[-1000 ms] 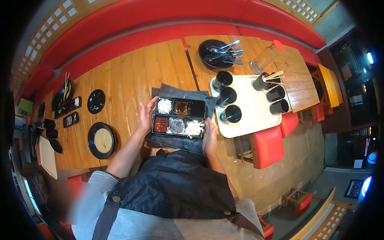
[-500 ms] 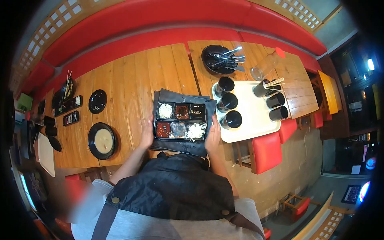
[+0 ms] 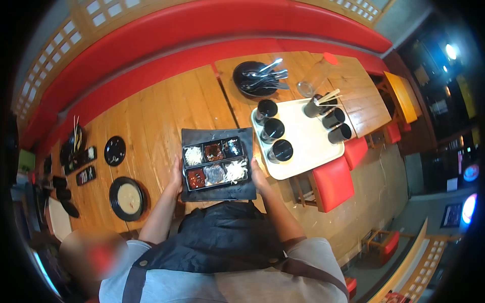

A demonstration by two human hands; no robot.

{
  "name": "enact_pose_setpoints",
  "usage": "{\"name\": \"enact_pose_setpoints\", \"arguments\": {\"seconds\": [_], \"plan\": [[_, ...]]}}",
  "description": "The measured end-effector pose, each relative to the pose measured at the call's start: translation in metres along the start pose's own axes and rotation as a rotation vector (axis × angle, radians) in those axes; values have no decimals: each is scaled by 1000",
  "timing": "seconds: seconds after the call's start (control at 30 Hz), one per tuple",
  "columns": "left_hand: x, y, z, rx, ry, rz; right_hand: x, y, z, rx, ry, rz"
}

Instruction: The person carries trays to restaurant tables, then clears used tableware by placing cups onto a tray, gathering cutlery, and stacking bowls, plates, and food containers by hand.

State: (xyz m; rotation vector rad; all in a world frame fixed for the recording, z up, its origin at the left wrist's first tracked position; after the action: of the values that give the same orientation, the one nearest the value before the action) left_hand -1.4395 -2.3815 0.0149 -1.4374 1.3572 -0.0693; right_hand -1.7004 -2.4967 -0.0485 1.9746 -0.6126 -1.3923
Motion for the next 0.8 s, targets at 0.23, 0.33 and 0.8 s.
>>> {"name": "enact_pose_setpoints", "arguments": {"seconds": [0.23,0.33,0.8], "plan": [[23,5,36,119,32,0,-35,-1,-25,-41,-118,113],[10,-16,27,172,-29,-9,-42,4,-31,17,-108,115],[-130,-81,-146,7,-9,-6,-167,167,30,114,-26,129]]}}
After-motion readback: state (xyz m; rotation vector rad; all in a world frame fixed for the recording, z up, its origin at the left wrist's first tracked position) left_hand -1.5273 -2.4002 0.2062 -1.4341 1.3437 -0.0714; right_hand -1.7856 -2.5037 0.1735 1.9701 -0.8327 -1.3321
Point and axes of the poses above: each hand's wrist, its own x-axis towards the middle knuckle, its own z-axis out of the back of the hand, y = z × x, the point moved 1 cm from there along x, towards the middle knuckle, and after that the axes turned 6 degrees about -y, right-handed, at the moved point
